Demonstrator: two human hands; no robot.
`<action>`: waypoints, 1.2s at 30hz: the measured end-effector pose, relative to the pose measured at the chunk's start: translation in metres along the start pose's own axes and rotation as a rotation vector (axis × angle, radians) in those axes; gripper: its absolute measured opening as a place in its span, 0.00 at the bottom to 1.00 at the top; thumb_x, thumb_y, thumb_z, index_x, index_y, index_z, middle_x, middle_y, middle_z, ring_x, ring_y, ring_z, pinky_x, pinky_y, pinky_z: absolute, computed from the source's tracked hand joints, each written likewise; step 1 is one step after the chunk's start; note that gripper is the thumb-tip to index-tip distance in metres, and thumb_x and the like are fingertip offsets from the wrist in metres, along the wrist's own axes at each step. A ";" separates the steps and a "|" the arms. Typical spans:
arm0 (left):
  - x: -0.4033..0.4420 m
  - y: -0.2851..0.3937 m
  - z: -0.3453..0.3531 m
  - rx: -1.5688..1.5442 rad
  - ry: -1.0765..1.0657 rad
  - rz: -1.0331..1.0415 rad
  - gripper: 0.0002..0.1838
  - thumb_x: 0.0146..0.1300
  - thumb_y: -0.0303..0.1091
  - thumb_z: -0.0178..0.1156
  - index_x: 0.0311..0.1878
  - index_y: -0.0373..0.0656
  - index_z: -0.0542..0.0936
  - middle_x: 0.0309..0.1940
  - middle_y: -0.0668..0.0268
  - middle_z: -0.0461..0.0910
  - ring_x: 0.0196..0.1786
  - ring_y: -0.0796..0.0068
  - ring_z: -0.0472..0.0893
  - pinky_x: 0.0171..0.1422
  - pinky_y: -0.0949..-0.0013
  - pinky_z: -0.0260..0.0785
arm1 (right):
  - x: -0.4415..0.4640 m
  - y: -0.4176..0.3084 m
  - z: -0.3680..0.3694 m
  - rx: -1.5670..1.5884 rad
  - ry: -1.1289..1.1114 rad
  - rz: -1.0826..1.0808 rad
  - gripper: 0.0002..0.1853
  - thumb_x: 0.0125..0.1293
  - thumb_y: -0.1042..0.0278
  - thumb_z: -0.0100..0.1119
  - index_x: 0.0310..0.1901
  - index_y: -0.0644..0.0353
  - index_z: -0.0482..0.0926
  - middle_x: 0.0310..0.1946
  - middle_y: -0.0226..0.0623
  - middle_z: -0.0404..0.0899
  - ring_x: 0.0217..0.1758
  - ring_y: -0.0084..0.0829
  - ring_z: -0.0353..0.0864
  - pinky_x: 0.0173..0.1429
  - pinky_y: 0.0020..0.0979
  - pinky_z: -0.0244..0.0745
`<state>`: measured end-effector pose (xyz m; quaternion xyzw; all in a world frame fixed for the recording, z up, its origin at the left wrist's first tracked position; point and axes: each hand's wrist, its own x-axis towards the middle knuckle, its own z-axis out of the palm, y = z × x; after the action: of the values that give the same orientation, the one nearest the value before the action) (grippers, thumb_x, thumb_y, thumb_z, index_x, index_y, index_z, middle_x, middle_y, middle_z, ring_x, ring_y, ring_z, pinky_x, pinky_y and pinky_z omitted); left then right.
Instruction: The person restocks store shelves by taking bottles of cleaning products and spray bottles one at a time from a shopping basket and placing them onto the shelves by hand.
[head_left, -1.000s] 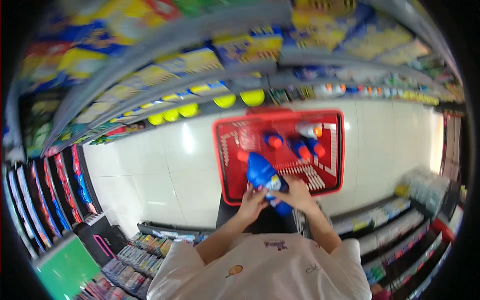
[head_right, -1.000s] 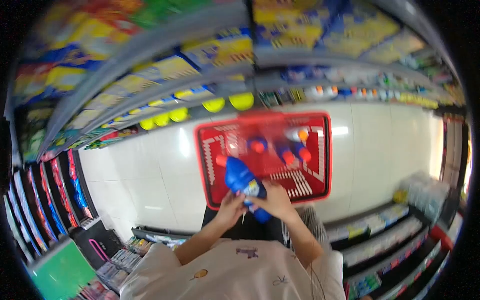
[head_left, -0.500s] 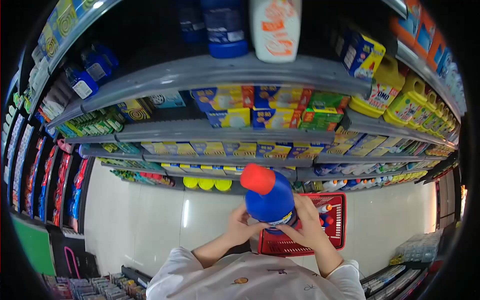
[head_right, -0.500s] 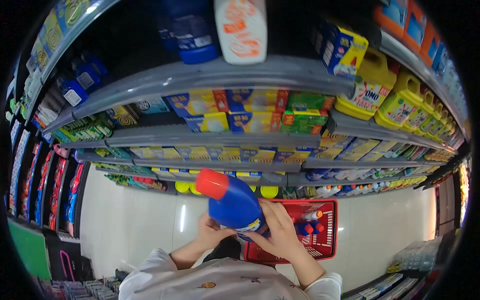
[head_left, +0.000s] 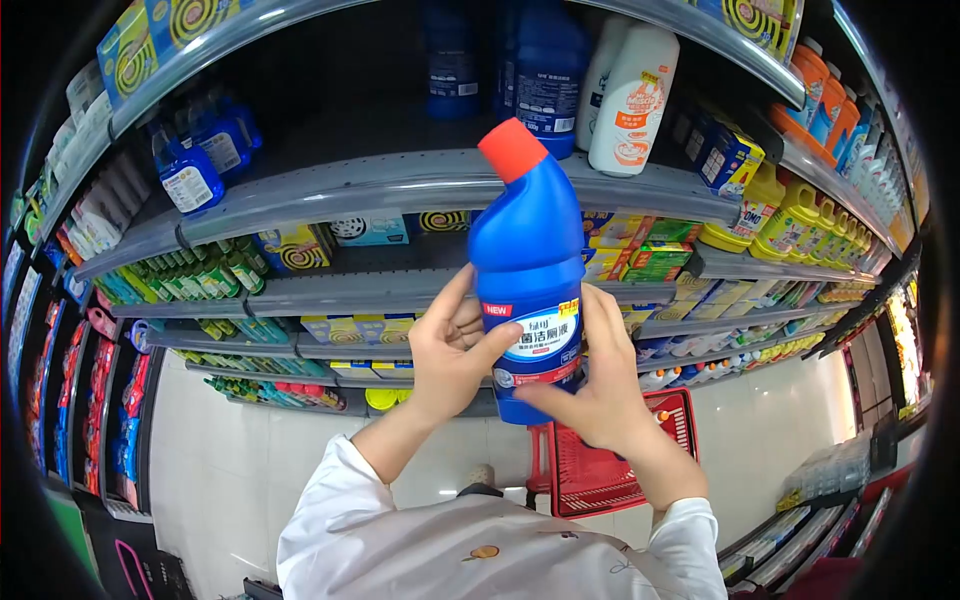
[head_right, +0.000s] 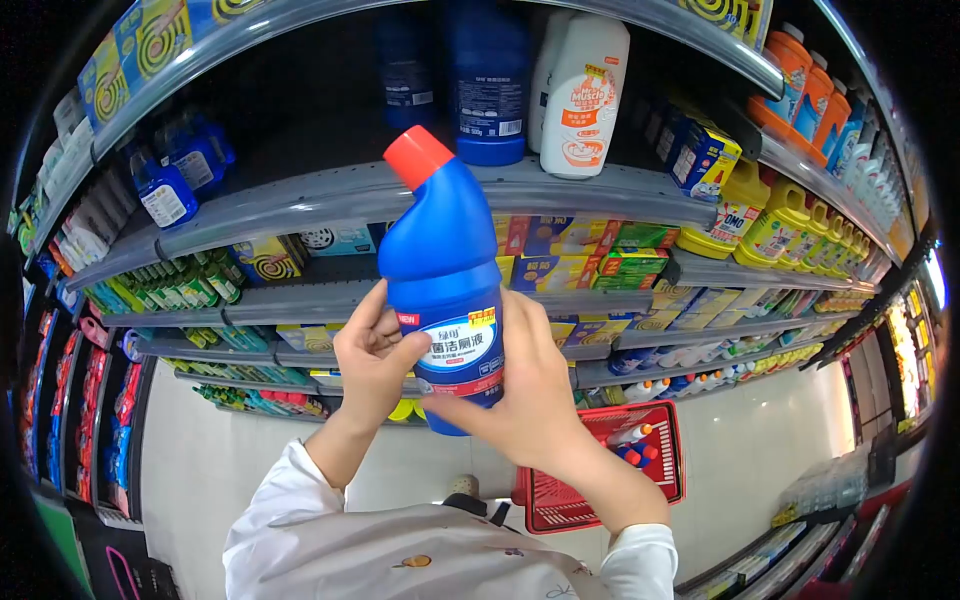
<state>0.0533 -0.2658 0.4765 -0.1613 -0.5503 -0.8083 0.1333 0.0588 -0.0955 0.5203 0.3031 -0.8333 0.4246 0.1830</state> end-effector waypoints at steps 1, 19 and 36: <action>-0.004 0.003 0.002 -0.005 0.006 -0.010 0.40 0.58 0.20 0.63 0.69 0.26 0.52 0.52 0.46 0.76 0.53 0.67 0.79 0.56 0.68 0.74 | -0.004 -0.011 0.004 -0.067 0.027 0.004 0.49 0.43 0.57 0.77 0.63 0.69 0.59 0.54 0.52 0.65 0.54 0.49 0.74 0.52 0.41 0.74; -0.085 0.038 -0.020 -0.118 -0.512 -0.185 0.52 0.60 0.46 0.65 0.76 0.45 0.39 0.74 0.60 0.42 0.74 0.64 0.55 0.72 0.60 0.55 | -0.087 -0.048 0.034 1.234 0.041 0.124 0.44 0.38 0.75 0.74 0.61 0.66 0.65 0.54 0.40 0.71 0.58 0.31 0.73 0.64 0.35 0.68; 0.083 0.117 -0.104 0.125 -0.311 -0.199 0.32 0.68 0.37 0.55 0.69 0.32 0.56 0.50 0.55 0.76 0.45 0.74 0.80 0.42 0.72 0.79 | 0.147 -0.048 0.070 0.472 0.053 0.350 0.23 0.67 0.58 0.56 0.54 0.70 0.73 0.38 0.38 0.80 0.37 0.21 0.79 0.40 0.24 0.74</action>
<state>0.0112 -0.4083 0.5737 -0.2205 -0.6265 -0.7472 -0.0244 -0.0225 -0.2256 0.5916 0.1779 -0.7461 0.6395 0.0533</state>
